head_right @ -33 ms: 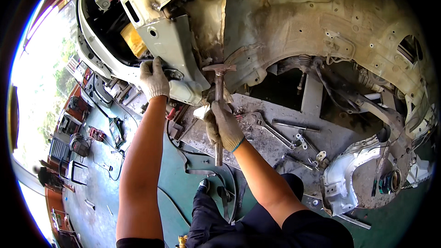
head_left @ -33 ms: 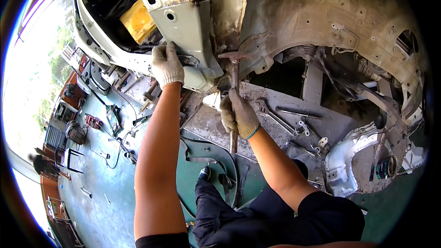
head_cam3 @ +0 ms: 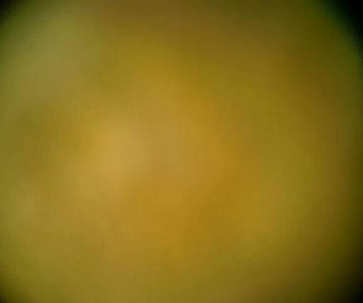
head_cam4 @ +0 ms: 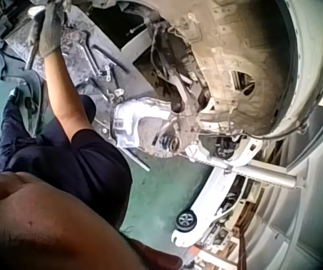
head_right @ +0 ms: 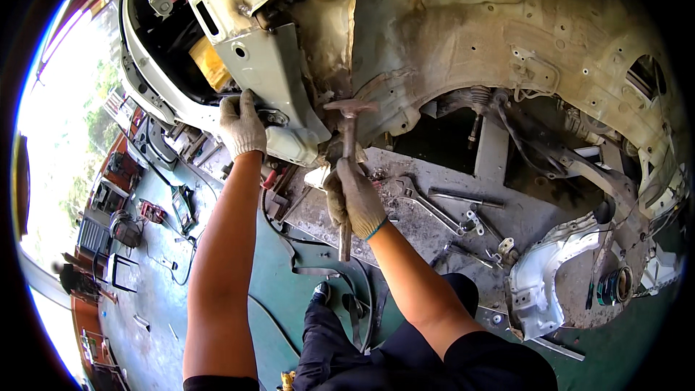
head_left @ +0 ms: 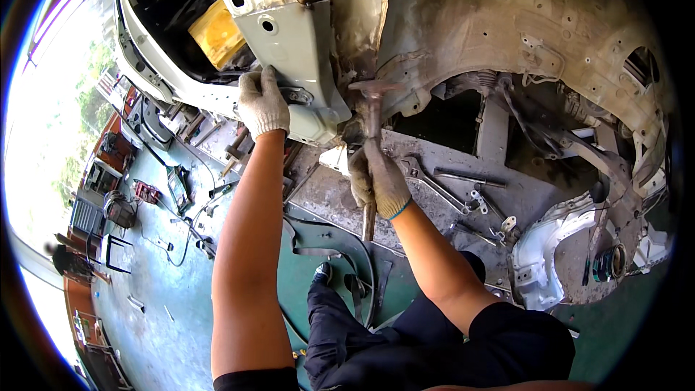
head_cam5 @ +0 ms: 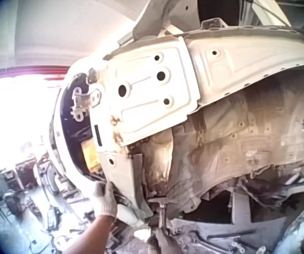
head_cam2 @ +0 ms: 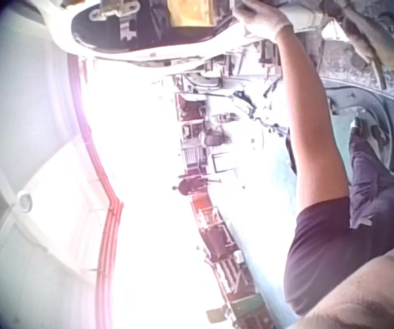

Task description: The person works on a car's front frame in a workshop, using a hammer to shape and align a metal panel. They repeatedly position the panel, strike it, and adjust its placement while another person briefly assists with tape.

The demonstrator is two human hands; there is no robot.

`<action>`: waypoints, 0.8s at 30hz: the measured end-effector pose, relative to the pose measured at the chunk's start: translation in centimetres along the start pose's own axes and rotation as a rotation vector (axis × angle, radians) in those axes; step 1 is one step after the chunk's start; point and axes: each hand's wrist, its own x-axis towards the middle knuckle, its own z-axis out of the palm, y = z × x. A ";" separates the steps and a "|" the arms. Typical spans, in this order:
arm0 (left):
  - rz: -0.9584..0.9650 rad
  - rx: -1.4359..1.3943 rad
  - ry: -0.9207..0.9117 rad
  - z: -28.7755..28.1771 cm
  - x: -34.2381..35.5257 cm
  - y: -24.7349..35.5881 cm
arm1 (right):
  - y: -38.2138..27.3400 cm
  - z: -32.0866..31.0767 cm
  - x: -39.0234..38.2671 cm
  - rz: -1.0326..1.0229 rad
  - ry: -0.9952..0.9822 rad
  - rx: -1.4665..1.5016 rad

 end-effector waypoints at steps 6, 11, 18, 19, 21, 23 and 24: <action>-0.016 -0.004 0.016 0.1 -0.1 0.1 | 0.1 -0.1 -0.9 0.249 -0.124 0.103; 0.020 0.024 0.016 0.1 0.0 0.0 | -0.1 -0.8 -0.5 0.007 -0.040 0.151; 0.035 0.006 0.002 0.1 0.0 -0.3 | 1.9 0.4 -2.9 0.226 -0.211 -0.566; 0.042 -0.025 -0.012 0.0 0.1 -0.3 | 2.8 0.6 -3.4 0.151 -0.255 -0.741; 0.012 -0.080 -0.072 -0.3 0.3 -0.7 | 4.3 0.4 -3.8 0.064 -0.099 -0.757; -0.054 -0.125 -0.173 -0.6 0.5 -1.0 | 4.9 -0.4 -3.3 -0.147 0.021 -0.961; -0.089 -0.233 -0.218 -0.5 0.6 -1.2 | 4.9 -1.0 -2.8 -0.209 0.095 -1.076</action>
